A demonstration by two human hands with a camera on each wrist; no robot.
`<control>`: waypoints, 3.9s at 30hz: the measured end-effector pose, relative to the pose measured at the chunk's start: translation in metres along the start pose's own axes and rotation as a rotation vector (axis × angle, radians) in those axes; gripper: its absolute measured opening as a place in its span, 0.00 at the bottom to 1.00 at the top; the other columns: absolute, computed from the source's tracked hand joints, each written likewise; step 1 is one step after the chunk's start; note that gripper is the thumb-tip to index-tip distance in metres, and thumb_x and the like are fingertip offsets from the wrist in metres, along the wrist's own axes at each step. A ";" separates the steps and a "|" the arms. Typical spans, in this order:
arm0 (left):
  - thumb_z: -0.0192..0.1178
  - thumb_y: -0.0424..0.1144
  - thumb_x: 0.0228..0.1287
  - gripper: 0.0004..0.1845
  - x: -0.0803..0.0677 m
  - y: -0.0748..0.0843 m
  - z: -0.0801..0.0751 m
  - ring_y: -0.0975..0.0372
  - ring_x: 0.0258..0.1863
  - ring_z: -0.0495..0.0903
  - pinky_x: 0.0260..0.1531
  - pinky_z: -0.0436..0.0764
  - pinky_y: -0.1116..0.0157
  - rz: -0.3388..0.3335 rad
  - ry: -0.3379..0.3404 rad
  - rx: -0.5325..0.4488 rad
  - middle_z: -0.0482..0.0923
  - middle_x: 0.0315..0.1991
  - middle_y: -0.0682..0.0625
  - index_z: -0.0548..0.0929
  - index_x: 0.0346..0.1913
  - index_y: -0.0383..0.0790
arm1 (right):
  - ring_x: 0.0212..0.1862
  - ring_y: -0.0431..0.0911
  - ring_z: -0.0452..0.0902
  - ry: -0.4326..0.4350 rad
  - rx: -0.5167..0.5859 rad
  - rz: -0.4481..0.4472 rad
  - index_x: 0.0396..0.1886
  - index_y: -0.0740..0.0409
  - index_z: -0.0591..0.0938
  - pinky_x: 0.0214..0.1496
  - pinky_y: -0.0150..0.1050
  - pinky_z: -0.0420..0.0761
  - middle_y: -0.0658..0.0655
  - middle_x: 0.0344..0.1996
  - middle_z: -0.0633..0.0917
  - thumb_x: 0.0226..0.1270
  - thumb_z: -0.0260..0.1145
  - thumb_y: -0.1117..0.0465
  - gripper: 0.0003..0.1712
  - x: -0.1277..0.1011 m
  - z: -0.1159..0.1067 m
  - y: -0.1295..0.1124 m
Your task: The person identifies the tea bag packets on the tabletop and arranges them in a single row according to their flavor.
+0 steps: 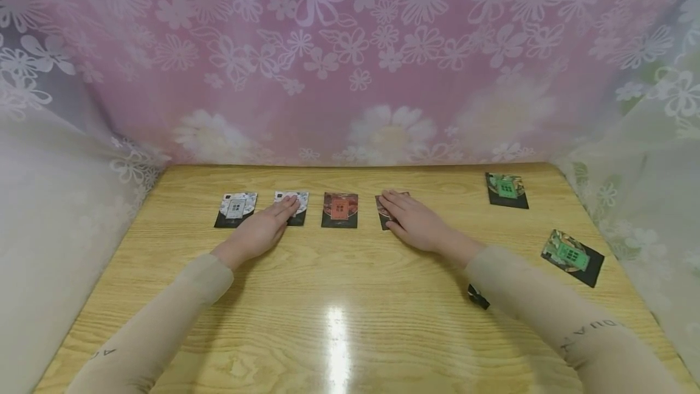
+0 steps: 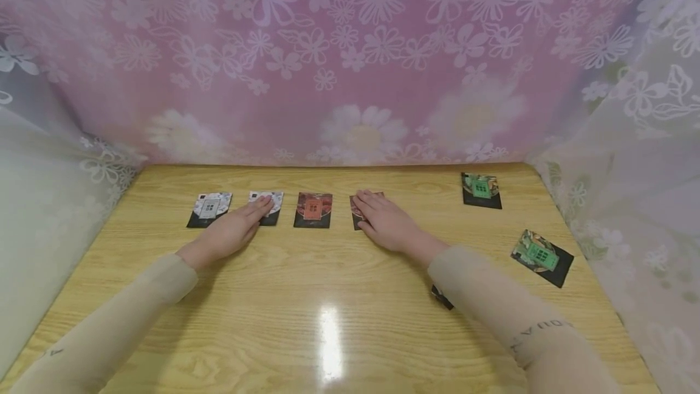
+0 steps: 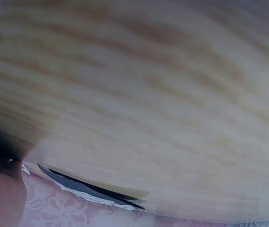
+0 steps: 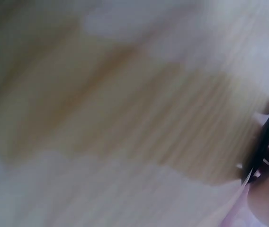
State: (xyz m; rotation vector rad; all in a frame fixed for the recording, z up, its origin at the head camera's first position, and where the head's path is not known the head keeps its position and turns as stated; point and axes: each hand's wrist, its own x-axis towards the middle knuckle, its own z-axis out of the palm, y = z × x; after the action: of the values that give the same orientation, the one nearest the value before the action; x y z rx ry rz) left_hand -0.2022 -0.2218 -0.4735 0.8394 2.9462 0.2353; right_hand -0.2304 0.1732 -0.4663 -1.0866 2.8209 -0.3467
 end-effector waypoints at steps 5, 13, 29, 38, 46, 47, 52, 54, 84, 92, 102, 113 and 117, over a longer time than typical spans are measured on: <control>0.48 0.37 0.86 0.30 0.001 -0.001 0.001 0.46 0.84 0.59 0.83 0.64 0.45 -0.007 -0.009 -0.003 0.58 0.85 0.41 0.59 0.84 0.38 | 0.85 0.64 0.54 0.011 -0.008 0.054 0.83 0.70 0.60 0.88 0.61 0.58 0.70 0.83 0.61 0.85 0.57 0.54 0.37 0.003 0.003 -0.014; 0.49 0.36 0.85 0.30 0.000 -0.001 -0.001 0.46 0.84 0.60 0.83 0.65 0.44 -0.008 -0.006 0.001 0.58 0.85 0.41 0.59 0.84 0.38 | 0.86 0.62 0.53 0.003 -0.024 0.113 0.84 0.69 0.59 0.89 0.58 0.56 0.69 0.84 0.60 0.86 0.55 0.52 0.38 0.008 0.005 -0.027; 0.48 0.37 0.86 0.30 0.000 0.001 -0.002 0.46 0.84 0.58 0.84 0.63 0.45 -0.008 -0.015 -0.009 0.57 0.85 0.42 0.59 0.84 0.38 | 0.86 0.62 0.53 -0.010 -0.026 0.144 0.84 0.68 0.59 0.89 0.59 0.57 0.68 0.84 0.59 0.87 0.55 0.52 0.37 0.009 0.003 -0.030; 0.49 0.36 0.85 0.30 0.000 0.001 0.000 0.45 0.84 0.59 0.83 0.65 0.44 -0.002 -0.004 -0.004 0.57 0.85 0.41 0.59 0.84 0.37 | 0.86 0.61 0.53 -0.033 -0.067 0.159 0.84 0.67 0.60 0.89 0.56 0.58 0.68 0.84 0.59 0.87 0.54 0.51 0.37 0.010 0.000 -0.034; 0.50 0.36 0.85 0.30 -0.001 0.000 0.001 0.45 0.84 0.59 0.83 0.65 0.44 0.006 0.000 -0.005 0.58 0.85 0.40 0.60 0.84 0.36 | 0.85 0.61 0.55 0.041 -0.072 0.149 0.84 0.67 0.60 0.89 0.59 0.58 0.68 0.84 0.60 0.86 0.55 0.51 0.38 0.009 -0.002 -0.034; 0.50 0.36 0.85 0.30 -0.001 0.000 0.001 0.45 0.84 0.59 0.83 0.65 0.44 0.005 -0.001 -0.005 0.57 0.85 0.40 0.60 0.84 0.36 | 0.85 0.61 0.55 0.055 -0.076 0.145 0.84 0.67 0.61 0.89 0.59 0.58 0.67 0.84 0.61 0.86 0.55 0.51 0.37 0.009 -0.003 -0.033; 0.49 0.37 0.86 0.30 0.000 0.001 -0.001 0.45 0.84 0.59 0.83 0.64 0.44 0.002 -0.007 -0.003 0.57 0.85 0.41 0.60 0.84 0.36 | 0.85 0.61 0.55 0.089 -0.063 0.155 0.84 0.68 0.60 0.89 0.57 0.57 0.68 0.84 0.60 0.86 0.56 0.51 0.38 0.004 -0.013 -0.019; 0.48 0.37 0.86 0.30 0.000 0.001 -0.001 0.46 0.84 0.59 0.83 0.63 0.45 0.002 -0.013 -0.001 0.57 0.85 0.41 0.60 0.84 0.37 | 0.85 0.62 0.54 0.101 -0.043 0.180 0.84 0.68 0.59 0.89 0.58 0.56 0.68 0.84 0.59 0.86 0.57 0.52 0.39 0.001 -0.017 -0.010; 0.50 0.36 0.85 0.31 0.003 -0.002 -0.001 0.46 0.84 0.59 0.83 0.63 0.45 0.002 -0.017 -0.016 0.57 0.85 0.40 0.59 0.84 0.37 | 0.82 0.75 0.49 0.190 0.038 0.452 0.83 0.76 0.52 0.84 0.72 0.54 0.80 0.81 0.54 0.87 0.54 0.56 0.40 -0.091 -0.048 0.113; 0.50 0.36 0.85 0.30 0.002 -0.002 0.000 0.46 0.84 0.60 0.82 0.65 0.44 0.007 -0.004 -0.013 0.58 0.84 0.41 0.60 0.84 0.37 | 0.81 0.78 0.45 0.159 0.104 0.545 0.84 0.76 0.47 0.83 0.75 0.51 0.80 0.82 0.48 0.88 0.50 0.54 0.41 -0.100 -0.045 0.139; 0.50 0.35 0.84 0.30 0.001 -0.003 0.000 0.45 0.83 0.61 0.82 0.66 0.44 0.007 0.001 -0.025 0.59 0.84 0.40 0.61 0.84 0.36 | 0.82 0.77 0.42 0.081 0.063 0.537 0.82 0.81 0.47 0.85 0.72 0.47 0.84 0.80 0.47 0.88 0.45 0.59 0.37 -0.103 -0.043 0.152; 0.49 0.36 0.85 0.30 0.001 -0.002 0.001 0.45 0.83 0.61 0.82 0.67 0.44 0.011 0.009 -0.018 0.59 0.84 0.40 0.61 0.84 0.37 | 0.82 0.77 0.42 0.029 0.033 0.545 0.82 0.81 0.47 0.86 0.70 0.46 0.84 0.80 0.47 0.88 0.42 0.61 0.36 -0.103 -0.042 0.157; 0.49 0.37 0.86 0.30 0.002 -0.002 0.000 0.46 0.84 0.60 0.82 0.65 0.45 0.001 -0.003 -0.021 0.58 0.84 0.41 0.60 0.84 0.38 | 0.83 0.77 0.41 0.013 0.056 0.557 0.82 0.80 0.45 0.86 0.70 0.46 0.84 0.81 0.46 0.89 0.39 0.59 0.36 -0.102 -0.040 0.156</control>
State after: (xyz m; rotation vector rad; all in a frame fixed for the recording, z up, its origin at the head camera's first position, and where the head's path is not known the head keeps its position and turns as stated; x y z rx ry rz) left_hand -0.2049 -0.2229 -0.4740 0.8384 2.9347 0.2642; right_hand -0.2635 0.3610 -0.4647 -0.2571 2.9412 -0.3695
